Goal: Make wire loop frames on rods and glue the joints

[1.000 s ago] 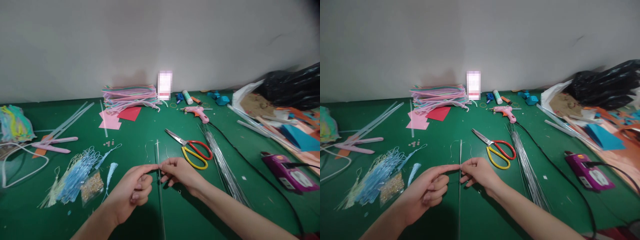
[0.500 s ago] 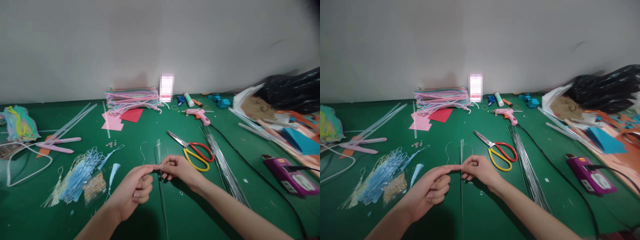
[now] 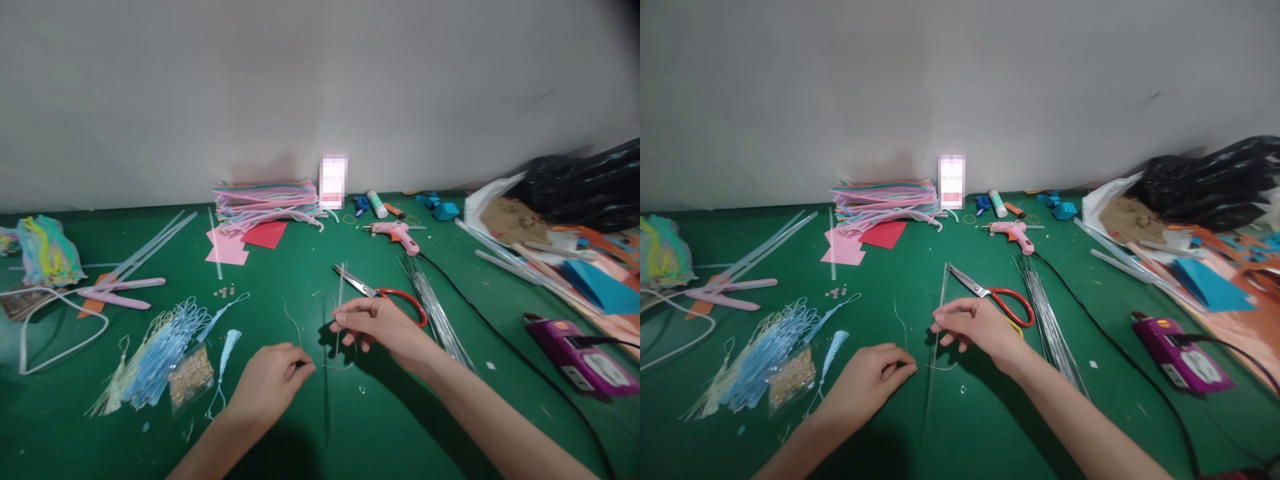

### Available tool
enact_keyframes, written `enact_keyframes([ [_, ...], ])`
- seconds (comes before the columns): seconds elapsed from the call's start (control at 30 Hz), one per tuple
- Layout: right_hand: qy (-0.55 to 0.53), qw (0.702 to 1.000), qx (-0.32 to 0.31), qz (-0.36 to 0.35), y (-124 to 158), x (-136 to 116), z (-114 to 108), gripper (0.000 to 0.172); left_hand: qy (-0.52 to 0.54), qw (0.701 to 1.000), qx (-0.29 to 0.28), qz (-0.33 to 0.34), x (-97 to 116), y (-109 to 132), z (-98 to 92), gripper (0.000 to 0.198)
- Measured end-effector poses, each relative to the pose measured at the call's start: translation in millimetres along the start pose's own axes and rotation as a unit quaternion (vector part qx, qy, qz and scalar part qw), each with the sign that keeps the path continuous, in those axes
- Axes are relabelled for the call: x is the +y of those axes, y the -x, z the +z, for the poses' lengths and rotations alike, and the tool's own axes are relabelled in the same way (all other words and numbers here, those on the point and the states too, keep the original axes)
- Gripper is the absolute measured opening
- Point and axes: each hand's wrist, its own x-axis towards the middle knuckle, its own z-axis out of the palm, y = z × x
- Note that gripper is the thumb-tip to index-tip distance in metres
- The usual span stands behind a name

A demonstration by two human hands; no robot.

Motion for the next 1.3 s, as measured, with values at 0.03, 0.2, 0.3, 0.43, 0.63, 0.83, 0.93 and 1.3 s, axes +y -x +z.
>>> enact_keyframes([
  [0.03,0.007,1.0,0.012,-0.013,1,-4,-4,0.029,-0.043,0.999,0.003,0.024,-4,1,0.6,0.017],
  [0.2,0.032,0.991,0.091,-0.088,12,-23,-15,0.028,-0.096,0.993,0.042,0.053,-8,2,-9.3,0.023],
  [0.3,0.052,0.984,0.103,-0.138,21,-34,-7,0.028,-0.035,0.995,0.066,0.061,9,-2,-14.4,0.022],
  [0.43,0.097,0.969,0.096,-0.204,30,-42,16,0.026,0.133,0.986,0.046,0.094,37,-7,-3.1,0.028],
  [0.63,0.158,0.943,0.106,-0.273,43,-45,29,0.015,0.265,0.959,0.046,0.09,47,-6,12.6,0.015],
  [0.83,0.07,0.963,-0.011,-0.26,52,-54,27,0.023,0.312,0.942,-0.074,0.104,34,-9,10.3,0.014],
  [0.93,0.058,0.966,-0.021,-0.249,51,-56,28,0.023,0.313,0.941,-0.072,0.105,30,-9,12.6,0.015],
  [1.3,-0.023,0.956,-0.216,-0.198,43,-57,14,0.013,0.436,0.862,-0.238,0.101,14,-3,6.2,0.026],
])
